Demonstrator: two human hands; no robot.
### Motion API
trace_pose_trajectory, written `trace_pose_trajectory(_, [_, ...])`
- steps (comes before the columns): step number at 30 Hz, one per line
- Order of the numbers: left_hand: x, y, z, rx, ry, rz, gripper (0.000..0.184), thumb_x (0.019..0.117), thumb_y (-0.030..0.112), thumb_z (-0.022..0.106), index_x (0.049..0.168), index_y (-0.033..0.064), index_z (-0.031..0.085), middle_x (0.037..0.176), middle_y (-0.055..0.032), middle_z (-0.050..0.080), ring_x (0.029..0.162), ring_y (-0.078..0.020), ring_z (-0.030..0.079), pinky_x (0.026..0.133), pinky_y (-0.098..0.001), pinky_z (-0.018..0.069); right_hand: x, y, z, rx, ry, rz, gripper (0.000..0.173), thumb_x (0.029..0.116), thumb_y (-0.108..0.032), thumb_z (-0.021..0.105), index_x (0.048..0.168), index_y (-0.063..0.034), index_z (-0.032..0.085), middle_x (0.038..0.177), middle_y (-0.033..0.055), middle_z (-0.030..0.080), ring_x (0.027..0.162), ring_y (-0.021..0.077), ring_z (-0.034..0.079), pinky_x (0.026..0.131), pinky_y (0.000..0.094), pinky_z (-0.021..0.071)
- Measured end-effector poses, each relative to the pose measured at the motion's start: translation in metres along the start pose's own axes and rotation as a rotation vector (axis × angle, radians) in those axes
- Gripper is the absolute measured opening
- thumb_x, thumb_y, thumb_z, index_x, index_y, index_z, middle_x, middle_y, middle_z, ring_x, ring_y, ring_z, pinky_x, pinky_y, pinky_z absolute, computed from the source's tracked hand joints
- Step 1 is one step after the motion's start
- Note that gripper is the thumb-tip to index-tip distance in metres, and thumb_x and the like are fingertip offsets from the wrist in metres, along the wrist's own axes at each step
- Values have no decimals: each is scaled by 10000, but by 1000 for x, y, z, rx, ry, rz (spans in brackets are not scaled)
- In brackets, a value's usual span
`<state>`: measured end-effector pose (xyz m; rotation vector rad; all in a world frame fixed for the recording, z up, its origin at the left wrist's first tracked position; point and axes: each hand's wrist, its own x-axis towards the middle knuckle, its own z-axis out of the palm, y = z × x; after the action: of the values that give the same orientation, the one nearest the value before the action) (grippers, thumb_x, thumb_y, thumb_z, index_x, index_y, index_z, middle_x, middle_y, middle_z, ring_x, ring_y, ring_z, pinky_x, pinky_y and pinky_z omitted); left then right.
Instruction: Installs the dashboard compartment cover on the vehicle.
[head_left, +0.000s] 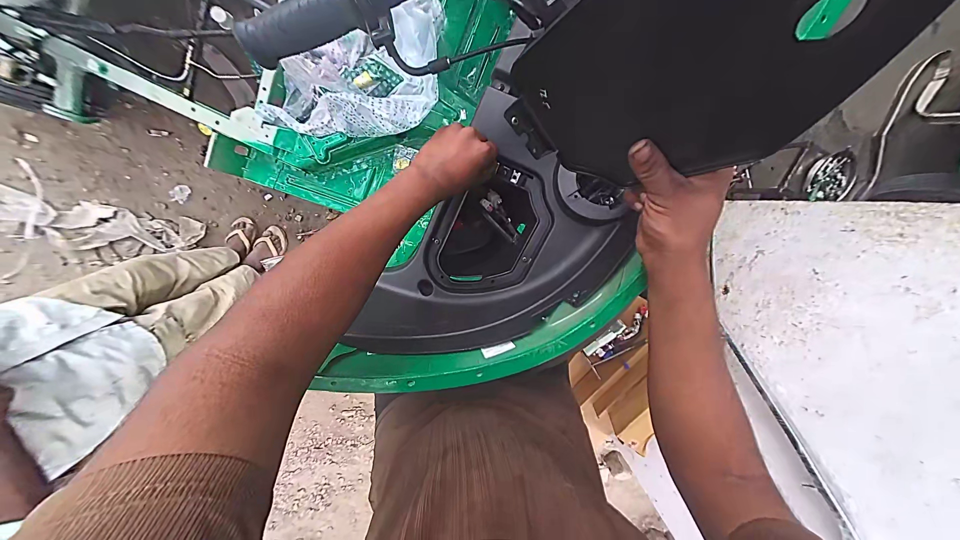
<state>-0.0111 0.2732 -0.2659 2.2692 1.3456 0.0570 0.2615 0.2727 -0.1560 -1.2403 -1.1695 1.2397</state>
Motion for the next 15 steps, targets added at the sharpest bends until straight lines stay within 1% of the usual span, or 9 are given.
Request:
trace_pose_trajectory(4, [1,-1,3,16,39,41,288,1039,183,499,892,-38,611,864,-250,672,839,-469,697,695,-622,536,0,0,0,-6,-12,1,322,833,-35,841,1072,-72,629,871,38,713,588,100,603,461,242,500])
trace_pose_trajectory(7, [-2,-2,2,8,45,52,280,1038,180,509,888,-31,614,859,-241,675,832,-459,699,702,-611,542,0,0,1,-24,-22,22,328,831,-41,845,1080,-70,632,874,38,713,587,101,600,458,241,494])
trace_pose_trajectory(8, [-2,-4,1,-8,47,58,277,1039,189,518,895,-24,623,871,-234,680,841,-451,702,718,-606,549,-2,0,1,-41,-26,32,339,826,-48,851,1086,-71,635,873,36,712,591,101,601,464,245,498])
trace_pose_trajectory(10, [-7,-10,-1,-112,63,30,289,1044,219,551,917,-15,665,902,-219,695,889,-428,706,795,-603,557,-4,-1,2,-82,-46,44,380,808,-55,867,1110,-71,637,885,32,714,614,105,610,489,258,514])
trace_pose_trajectory(11, [-11,-14,-2,-175,89,-13,294,1044,232,553,919,-5,673,905,-206,701,902,-409,706,824,-602,552,-3,0,3,-112,-64,40,412,797,-53,874,1130,-69,632,914,31,721,656,111,637,533,272,549])
trace_pose_trajectory(12, [-18,-17,-2,-248,131,-77,286,1041,236,559,925,7,685,898,-191,707,902,-386,705,840,-602,541,-5,1,5,-143,-91,34,450,789,-43,877,1158,-61,620,969,37,730,746,130,682,624,304,600])
trace_pose_trajectory(13, [-26,-19,-2,-328,182,-155,262,1032,233,578,965,26,722,916,-169,731,913,-354,717,865,-596,544,-5,2,7,-165,-116,29,468,782,-25,877,1172,-49,620,1015,45,739,842,149,717,731,341,637])
trace_pose_trajectory(14, [-33,-19,-2,-412,217,-224,221,1019,209,596,1031,49,749,960,-144,752,936,-316,726,897,-578,546,-6,4,9,-178,-134,24,465,772,-5,876,1165,-36,629,1021,54,742,866,158,719,770,357,636])
trace_pose_trajectory(15, [-39,-17,-3,-501,229,-281,206,1002,172,613,1121,84,755,1019,-105,766,946,-263,734,912,-539,557,-6,5,12,-199,-154,18,451,764,4,877,1146,-32,641,1013,52,747,873,156,720,793,361,634])
